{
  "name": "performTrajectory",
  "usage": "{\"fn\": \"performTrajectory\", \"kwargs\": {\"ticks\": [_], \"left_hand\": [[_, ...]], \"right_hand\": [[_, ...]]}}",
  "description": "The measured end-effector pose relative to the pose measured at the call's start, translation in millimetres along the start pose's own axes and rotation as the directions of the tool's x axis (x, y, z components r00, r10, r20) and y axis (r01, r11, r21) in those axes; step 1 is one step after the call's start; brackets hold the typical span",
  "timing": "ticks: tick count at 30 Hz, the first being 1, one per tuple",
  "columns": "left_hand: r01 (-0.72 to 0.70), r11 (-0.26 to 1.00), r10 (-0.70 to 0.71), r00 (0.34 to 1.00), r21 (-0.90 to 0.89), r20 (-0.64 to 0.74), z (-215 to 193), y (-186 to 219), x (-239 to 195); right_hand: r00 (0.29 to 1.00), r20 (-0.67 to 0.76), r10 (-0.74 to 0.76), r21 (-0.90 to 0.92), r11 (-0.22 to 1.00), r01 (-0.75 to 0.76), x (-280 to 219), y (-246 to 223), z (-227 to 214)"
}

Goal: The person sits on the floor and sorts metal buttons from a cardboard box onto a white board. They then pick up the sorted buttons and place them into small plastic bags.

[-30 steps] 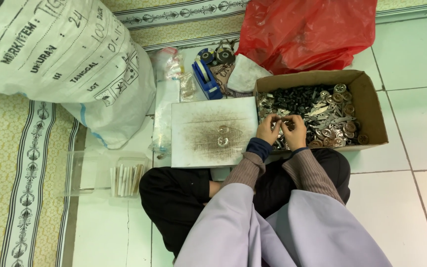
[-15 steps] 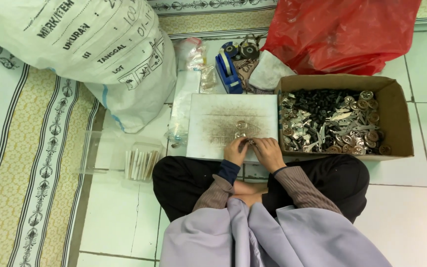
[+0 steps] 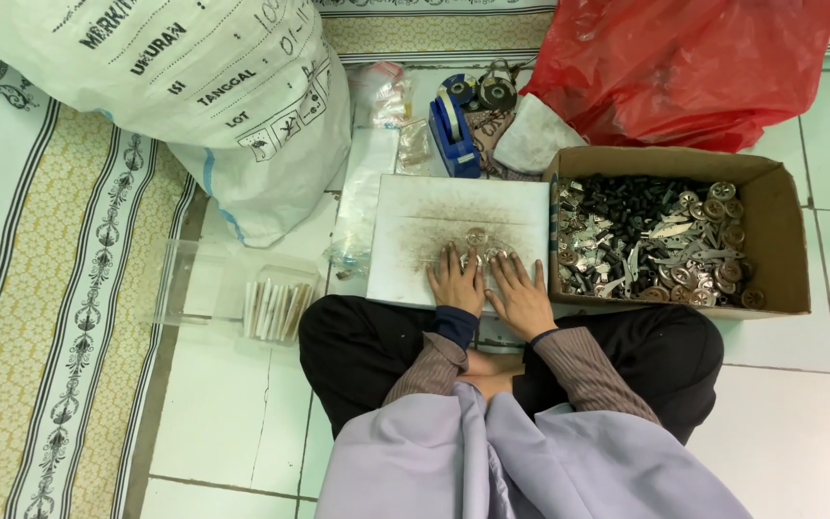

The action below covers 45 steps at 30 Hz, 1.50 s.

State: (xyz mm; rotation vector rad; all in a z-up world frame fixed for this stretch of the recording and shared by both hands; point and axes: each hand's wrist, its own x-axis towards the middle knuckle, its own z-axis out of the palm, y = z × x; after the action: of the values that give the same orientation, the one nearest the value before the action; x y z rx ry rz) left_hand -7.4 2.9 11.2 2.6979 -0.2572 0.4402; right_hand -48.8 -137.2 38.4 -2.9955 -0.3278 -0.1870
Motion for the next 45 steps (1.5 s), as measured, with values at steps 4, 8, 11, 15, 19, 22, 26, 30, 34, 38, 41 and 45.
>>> {"fn": "performTrajectory", "kwargs": {"ticks": [4,8,11,15,19,22,26,30,34,38,41,45], "left_hand": [[-0.002,1.000,0.000,0.996,-0.021,-0.089,18,-9,-3],[-0.031,0.984,0.000,0.985,-0.174,-0.175,24,-12,4],[-0.077,0.927,0.009,0.983,-0.368,-0.182,40,7,13],[-0.261,0.754,0.212,0.965,-0.603,-0.153,70,75,33],[-0.317,0.749,0.439,0.895,-0.582,0.077,138,147,61],[-0.396,0.870,0.483,0.806,-0.295,0.343,186,171,66],[-0.580,0.790,0.431,0.757,0.200,0.490,102,189,60],[-0.676,0.690,0.341,0.619,0.259,0.708,98,191,64],[-0.639,0.735,0.358,0.650,0.227,0.670,148,171,58],[-0.567,0.822,0.498,0.761,0.055,0.416,167,164,59],[-0.422,0.877,0.471,0.852,-0.232,0.230,168,159,64],[-0.080,0.742,0.278,0.940,-0.665,0.198,128,154,72]], "right_hand": [[0.999,0.028,-0.035,0.059,0.998,0.033,1,8,5],[0.957,-0.285,0.060,0.328,0.944,0.038,8,32,-8],[0.885,-0.408,0.225,0.443,0.896,-0.023,9,80,-28],[0.816,-0.313,0.486,0.609,0.762,-0.220,-1,162,-42],[0.850,-0.003,0.527,0.566,0.702,-0.433,0,216,-11],[0.846,0.091,0.525,0.494,0.714,-0.496,-4,240,52],[0.807,0.389,0.444,0.387,0.716,-0.581,1,191,3],[0.757,0.562,0.333,0.315,0.761,-0.568,13,155,-58],[0.744,0.582,0.328,0.282,0.777,-0.563,7,174,-15],[0.810,0.393,0.435,0.406,0.708,-0.577,3,202,15],[0.825,0.207,0.526,0.635,0.570,-0.522,1,206,7],[0.770,0.080,0.633,0.941,0.207,-0.268,3,181,-21]]}}
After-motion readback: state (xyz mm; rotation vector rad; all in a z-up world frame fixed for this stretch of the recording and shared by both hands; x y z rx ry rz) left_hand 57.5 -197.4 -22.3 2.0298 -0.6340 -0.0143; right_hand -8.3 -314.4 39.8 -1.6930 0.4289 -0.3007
